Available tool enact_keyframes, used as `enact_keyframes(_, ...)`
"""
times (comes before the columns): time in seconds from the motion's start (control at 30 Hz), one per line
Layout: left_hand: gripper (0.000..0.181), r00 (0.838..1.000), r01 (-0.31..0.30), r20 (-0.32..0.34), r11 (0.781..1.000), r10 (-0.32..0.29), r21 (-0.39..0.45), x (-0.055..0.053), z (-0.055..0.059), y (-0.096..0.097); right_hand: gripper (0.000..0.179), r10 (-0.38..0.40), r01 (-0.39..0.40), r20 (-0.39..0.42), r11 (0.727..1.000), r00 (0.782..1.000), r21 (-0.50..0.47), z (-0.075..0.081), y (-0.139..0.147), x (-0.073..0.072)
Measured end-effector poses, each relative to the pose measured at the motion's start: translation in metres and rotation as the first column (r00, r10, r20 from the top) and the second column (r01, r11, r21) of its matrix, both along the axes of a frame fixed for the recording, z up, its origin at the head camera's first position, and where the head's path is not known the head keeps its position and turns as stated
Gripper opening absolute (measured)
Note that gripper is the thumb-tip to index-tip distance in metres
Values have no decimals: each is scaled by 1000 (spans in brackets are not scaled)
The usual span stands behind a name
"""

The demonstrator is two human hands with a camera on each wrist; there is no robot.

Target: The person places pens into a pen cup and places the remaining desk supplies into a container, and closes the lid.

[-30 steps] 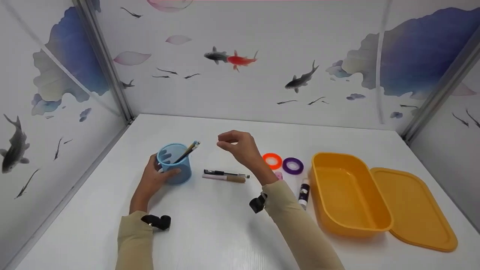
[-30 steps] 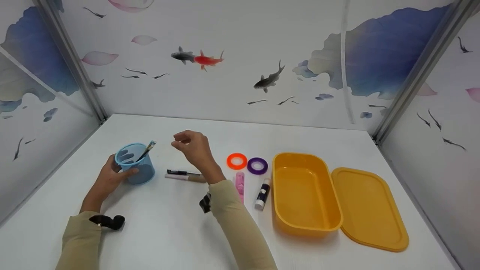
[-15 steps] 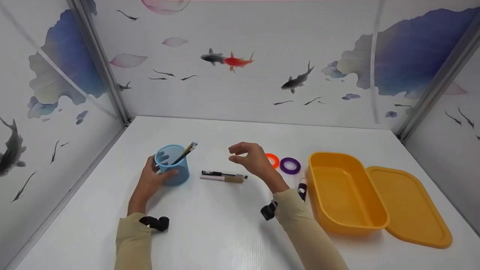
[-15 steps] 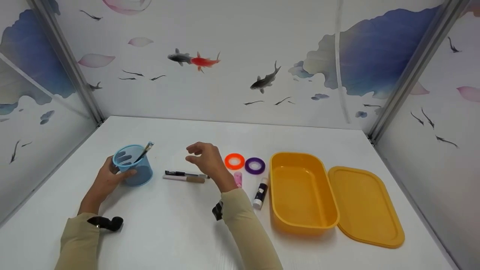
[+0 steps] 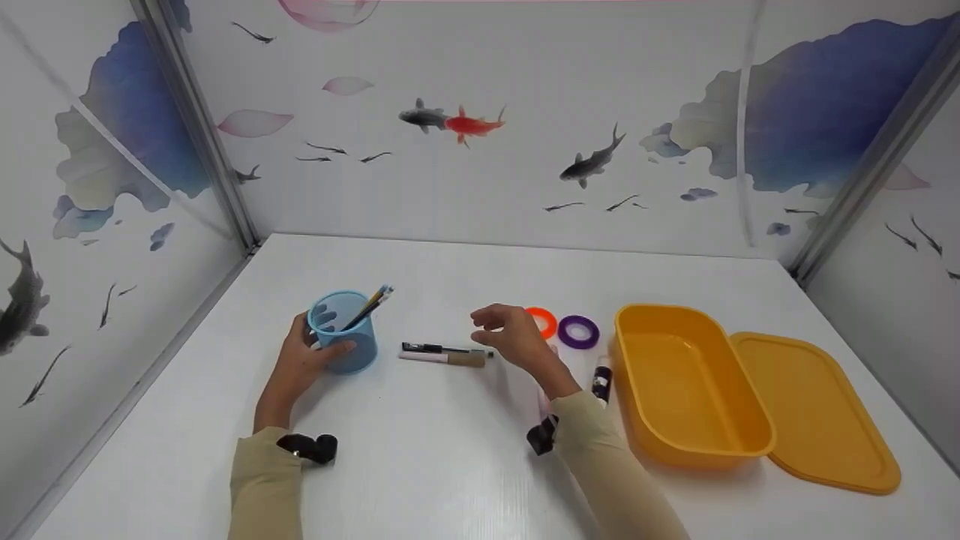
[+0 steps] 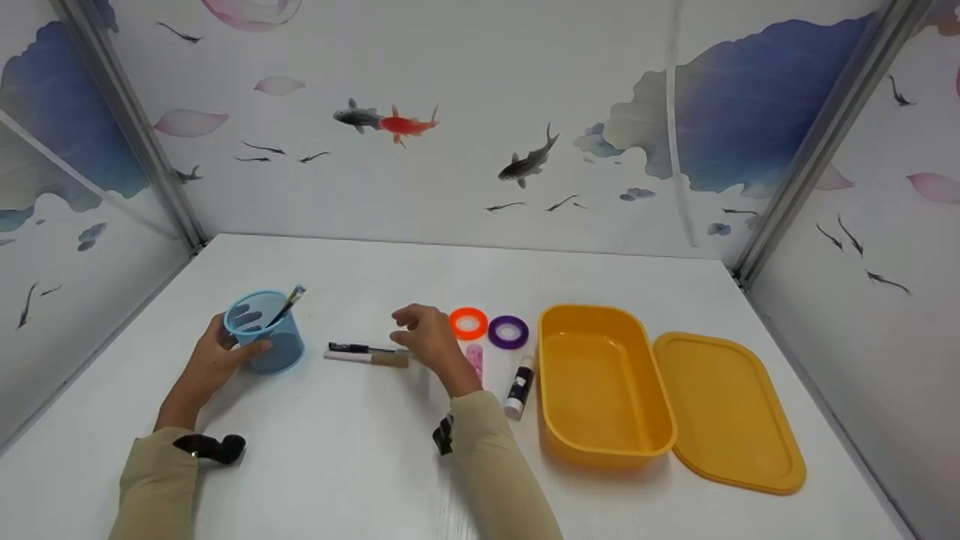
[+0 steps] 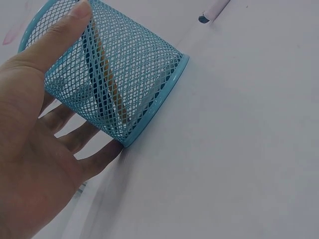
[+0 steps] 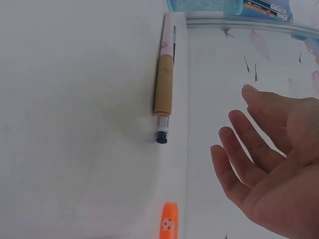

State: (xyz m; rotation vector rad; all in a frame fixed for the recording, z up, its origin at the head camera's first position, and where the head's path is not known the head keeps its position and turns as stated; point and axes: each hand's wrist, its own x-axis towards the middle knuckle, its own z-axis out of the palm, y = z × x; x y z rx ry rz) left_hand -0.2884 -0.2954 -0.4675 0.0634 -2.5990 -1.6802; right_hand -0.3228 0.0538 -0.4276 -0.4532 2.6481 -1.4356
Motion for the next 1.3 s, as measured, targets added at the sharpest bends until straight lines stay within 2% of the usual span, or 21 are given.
enact_keyframes(0.23, 105, 1000, 4, 8, 1000, -4, 6, 0, 0, 0, 36, -38, 32, 118, 998, 992, 52, -14, 0, -1)
enact_keyframes(0.37, 106, 1000, 5, 15, 1000, -5, 5, -1, 0, 1, 34, -53, 46, 139, 997, 989, 56, -20, 1, -2)
enact_keyframes(0.53, 107, 1000, 0, 24, 1000, 0, -2, 0, 0, 1, 32, -79, 68, 147, 994, 986, 80, -22, -1, -3)
enact_keyframes(0.8, 107, 1000, -10, 20, 1000, 10, -4, -1, 0, 1, 29, -140, 118, 229, 987, 963, 107, -20, -3, -4)
enact_keyframes(0.97, 107, 1000, -12, 19, 1000, 13, -9, -2, -1, 1, 28, -148, 118, 241, 984, 959, 133, -18, -2, -3)
enact_keyframes(1.13, 106, 1000, -11, 16, 1000, 11, -2, -2, -1, 0, 34, -130, 95, 213, 982, 968, 166, -18, -2, -3)
enact_keyframes(1.3, 106, 1000, -9, 20, 1000, 9, 1, 0, 0, 1, 30, -121, 84, 182, 977, 976, 196, -19, -3, -4)
